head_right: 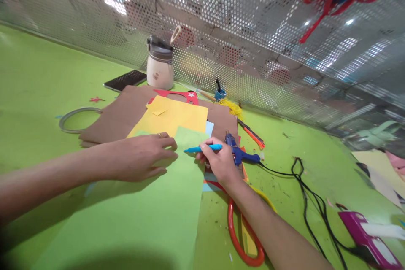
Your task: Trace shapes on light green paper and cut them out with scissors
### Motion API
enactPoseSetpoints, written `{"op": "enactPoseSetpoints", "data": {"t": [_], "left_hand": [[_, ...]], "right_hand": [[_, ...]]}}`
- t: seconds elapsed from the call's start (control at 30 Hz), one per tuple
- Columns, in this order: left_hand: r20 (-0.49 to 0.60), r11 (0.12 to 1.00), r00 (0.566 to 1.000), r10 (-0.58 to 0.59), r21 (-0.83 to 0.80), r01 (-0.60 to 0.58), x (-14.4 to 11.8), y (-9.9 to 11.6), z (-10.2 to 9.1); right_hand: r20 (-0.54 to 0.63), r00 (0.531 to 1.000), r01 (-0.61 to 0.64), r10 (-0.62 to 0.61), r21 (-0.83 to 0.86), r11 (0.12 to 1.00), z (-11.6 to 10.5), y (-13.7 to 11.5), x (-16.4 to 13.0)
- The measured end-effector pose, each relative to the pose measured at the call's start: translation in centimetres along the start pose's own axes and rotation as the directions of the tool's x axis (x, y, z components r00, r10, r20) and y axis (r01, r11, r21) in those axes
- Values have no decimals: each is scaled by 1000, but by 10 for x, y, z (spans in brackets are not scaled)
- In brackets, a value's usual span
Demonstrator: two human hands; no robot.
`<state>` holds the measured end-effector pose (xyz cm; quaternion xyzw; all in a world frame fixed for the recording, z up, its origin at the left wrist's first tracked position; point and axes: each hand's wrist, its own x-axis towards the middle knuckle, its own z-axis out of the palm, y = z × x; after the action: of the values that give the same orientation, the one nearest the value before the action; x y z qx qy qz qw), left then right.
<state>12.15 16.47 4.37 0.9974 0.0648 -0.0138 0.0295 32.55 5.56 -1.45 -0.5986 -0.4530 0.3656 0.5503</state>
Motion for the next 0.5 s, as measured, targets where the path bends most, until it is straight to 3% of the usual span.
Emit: {"op": "enactPoseSetpoints", "data": {"t": [0.5], "left_hand": [[9,1000,1000,-15,-6,15,0,1,-1]], "right_hand": [[-2,1000,-20,20,-49,999,1,-5,1]]}}
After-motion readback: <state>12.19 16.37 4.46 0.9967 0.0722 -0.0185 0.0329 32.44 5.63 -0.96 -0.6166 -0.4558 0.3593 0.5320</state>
